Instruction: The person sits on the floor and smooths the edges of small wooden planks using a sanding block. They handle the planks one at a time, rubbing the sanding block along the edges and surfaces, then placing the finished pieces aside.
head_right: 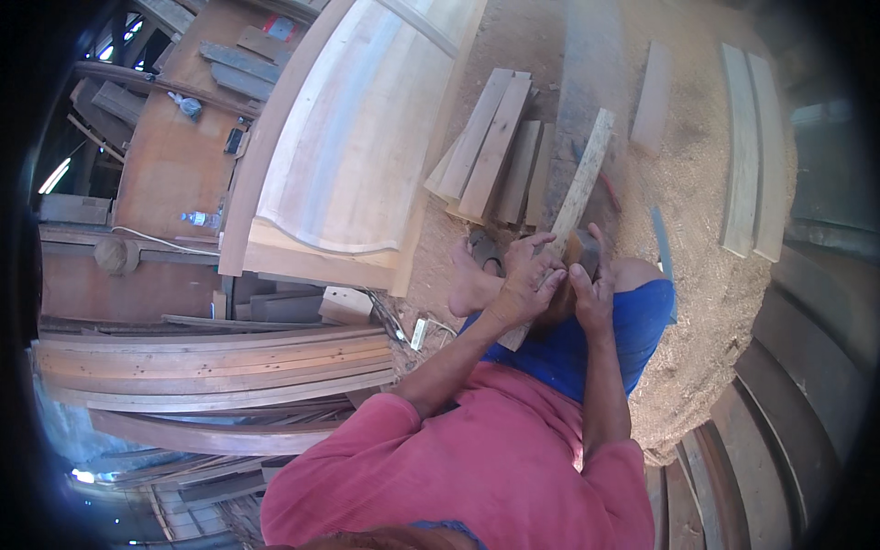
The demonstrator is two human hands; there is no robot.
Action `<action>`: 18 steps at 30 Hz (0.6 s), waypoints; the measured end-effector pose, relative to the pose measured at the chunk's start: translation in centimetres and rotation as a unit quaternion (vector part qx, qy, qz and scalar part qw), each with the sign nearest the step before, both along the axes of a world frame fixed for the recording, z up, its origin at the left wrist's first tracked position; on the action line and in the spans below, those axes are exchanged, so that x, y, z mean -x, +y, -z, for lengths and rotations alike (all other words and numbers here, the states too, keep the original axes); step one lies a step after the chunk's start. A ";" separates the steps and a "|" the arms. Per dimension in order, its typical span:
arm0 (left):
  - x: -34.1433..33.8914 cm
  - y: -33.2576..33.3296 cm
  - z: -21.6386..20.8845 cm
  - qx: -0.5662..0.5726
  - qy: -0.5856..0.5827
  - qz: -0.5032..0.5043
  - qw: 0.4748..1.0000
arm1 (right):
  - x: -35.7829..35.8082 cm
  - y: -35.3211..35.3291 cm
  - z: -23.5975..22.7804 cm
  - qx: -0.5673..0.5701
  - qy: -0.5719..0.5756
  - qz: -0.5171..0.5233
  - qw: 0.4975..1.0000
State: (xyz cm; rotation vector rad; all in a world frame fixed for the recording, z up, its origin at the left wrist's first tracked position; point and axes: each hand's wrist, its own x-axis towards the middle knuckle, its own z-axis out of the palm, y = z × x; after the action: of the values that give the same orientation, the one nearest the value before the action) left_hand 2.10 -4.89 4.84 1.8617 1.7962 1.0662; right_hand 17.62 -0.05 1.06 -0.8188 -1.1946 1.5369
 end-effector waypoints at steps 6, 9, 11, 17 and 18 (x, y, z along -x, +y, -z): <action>-0.2 -0.5 -0.3 -0.022 0.036 -0.014 0.999 | 0.2 -0.1 0.0 0.000 0.012 -0.010 1.000; 0.1 -0.2 0.4 -0.037 -0.004 0.003 0.999 | -0.1 -0.1 -1.6 0.001 0.025 -0.026 0.999; -0.1 0.2 0.7 -0.038 -0.051 -0.012 0.998 | -0.3 0.2 -0.9 0.032 0.047 -0.009 0.998; 2.0 1.8 7.9 0.111 -0.410 -0.026 0.905 | 0.3 -0.1 -0.6 0.108 0.112 0.010 0.988; 2.3 2.2 8.0 0.160 -0.471 -0.012 0.868 | 0.2 0.1 -0.6 0.116 0.119 0.010 0.986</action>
State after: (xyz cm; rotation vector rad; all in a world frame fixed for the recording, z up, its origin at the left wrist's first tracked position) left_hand -0.20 -2.71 -3.15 0.8471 1.2707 1.2688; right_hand 17.46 0.00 1.69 -0.7685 -0.8410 1.7250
